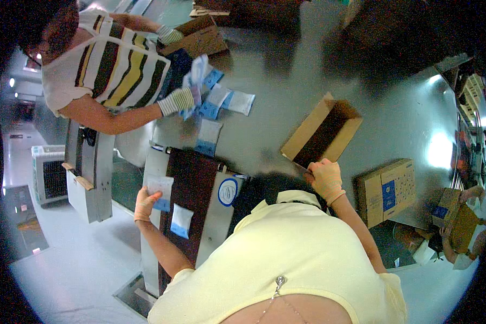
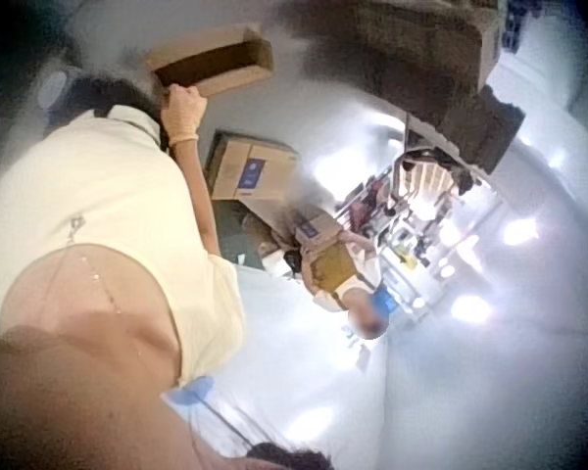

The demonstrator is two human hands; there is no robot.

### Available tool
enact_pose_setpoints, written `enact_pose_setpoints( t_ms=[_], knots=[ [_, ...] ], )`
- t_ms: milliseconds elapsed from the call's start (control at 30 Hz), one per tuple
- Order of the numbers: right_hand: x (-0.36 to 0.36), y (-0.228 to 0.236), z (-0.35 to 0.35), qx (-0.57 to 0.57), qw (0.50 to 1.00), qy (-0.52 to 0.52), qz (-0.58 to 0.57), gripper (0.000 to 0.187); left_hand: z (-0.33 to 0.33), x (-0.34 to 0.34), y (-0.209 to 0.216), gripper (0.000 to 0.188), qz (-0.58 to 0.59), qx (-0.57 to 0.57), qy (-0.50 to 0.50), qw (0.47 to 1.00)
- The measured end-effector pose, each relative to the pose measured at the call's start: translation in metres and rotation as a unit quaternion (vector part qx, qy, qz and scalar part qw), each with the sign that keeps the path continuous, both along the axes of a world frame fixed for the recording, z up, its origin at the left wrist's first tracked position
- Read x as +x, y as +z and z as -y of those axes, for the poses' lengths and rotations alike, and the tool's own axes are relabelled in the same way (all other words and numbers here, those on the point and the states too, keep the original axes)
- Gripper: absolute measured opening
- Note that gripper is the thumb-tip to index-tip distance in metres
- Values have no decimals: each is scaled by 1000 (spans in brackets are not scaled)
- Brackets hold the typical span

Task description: The person places stacks of small blue and white packets into cardboard boxes on a metal table. They repeatedly pick up packets from a conveyor belt or table surface and arrange them inside the boxes, then close the flaps of the boxes.

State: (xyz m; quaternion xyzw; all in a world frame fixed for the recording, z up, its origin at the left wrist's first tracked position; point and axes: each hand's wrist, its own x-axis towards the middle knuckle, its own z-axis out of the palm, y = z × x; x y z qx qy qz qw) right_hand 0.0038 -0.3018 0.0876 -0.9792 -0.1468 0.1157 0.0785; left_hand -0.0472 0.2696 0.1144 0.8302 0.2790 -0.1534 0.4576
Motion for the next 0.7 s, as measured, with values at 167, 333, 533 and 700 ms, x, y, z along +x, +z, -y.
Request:
enact_pose_setpoints(
  t_ms=[167, 333, 533, 700],
  knots=[
    [-1, 1, -3, 0, 1000, -3, 10, 15, 13, -65, -74, 52, -98, 202, -170, 959],
    [6, 7, -5, -8, 1000, 1, -22, 15, 105, -6, -42, 48, -39, 232, -57, 970],
    [18, 13, -10, -22, 999, 14, -24, 14, 104, 129, -83, 54, 153, -48, -47, 986],
    [21, 6, -8, -20, 1000, 2, -20, 12, 171, 196, -95, 71, -28, 211, -193, 958]
  ],
)
